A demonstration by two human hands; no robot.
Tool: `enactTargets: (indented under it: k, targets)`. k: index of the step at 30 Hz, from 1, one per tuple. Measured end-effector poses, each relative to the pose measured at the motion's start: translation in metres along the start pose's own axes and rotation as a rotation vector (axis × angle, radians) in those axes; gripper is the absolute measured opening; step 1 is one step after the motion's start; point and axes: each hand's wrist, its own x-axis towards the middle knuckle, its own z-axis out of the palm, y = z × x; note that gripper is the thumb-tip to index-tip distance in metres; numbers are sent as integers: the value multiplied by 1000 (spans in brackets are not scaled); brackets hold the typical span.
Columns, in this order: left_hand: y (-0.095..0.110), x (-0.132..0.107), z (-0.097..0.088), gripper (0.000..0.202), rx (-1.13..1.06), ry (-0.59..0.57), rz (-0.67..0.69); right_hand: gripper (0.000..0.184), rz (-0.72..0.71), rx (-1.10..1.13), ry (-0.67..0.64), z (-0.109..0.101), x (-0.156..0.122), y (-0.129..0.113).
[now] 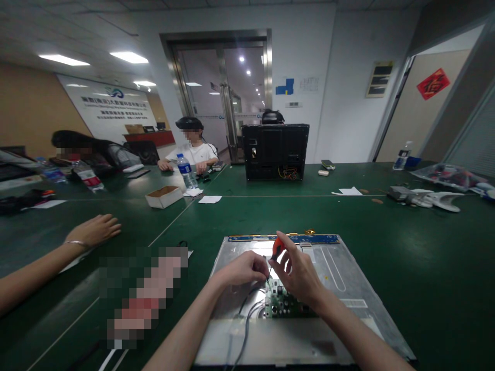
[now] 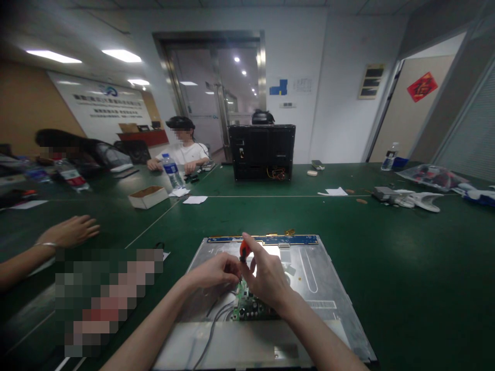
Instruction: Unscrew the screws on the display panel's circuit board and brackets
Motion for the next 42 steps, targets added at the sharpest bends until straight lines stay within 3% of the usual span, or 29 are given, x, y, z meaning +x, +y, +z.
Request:
enactTargets:
  k: [8, 17, 29, 42]
  targets:
    - [-1, -1, 2, 4, 2, 14, -4, 74, 43, 52, -33, -3, 1, -6]
    - [0, 0, 1, 6, -4, 9, -17, 68, -1, -15, 35, 2, 0, 0]
    - [-1, -1, 2, 3, -1, 18, -21, 72, 28, 38, -38, -2, 0, -5]
    - [0, -1, 1, 5, 11, 2, -8, 69, 2, -29, 9, 3, -1, -1]
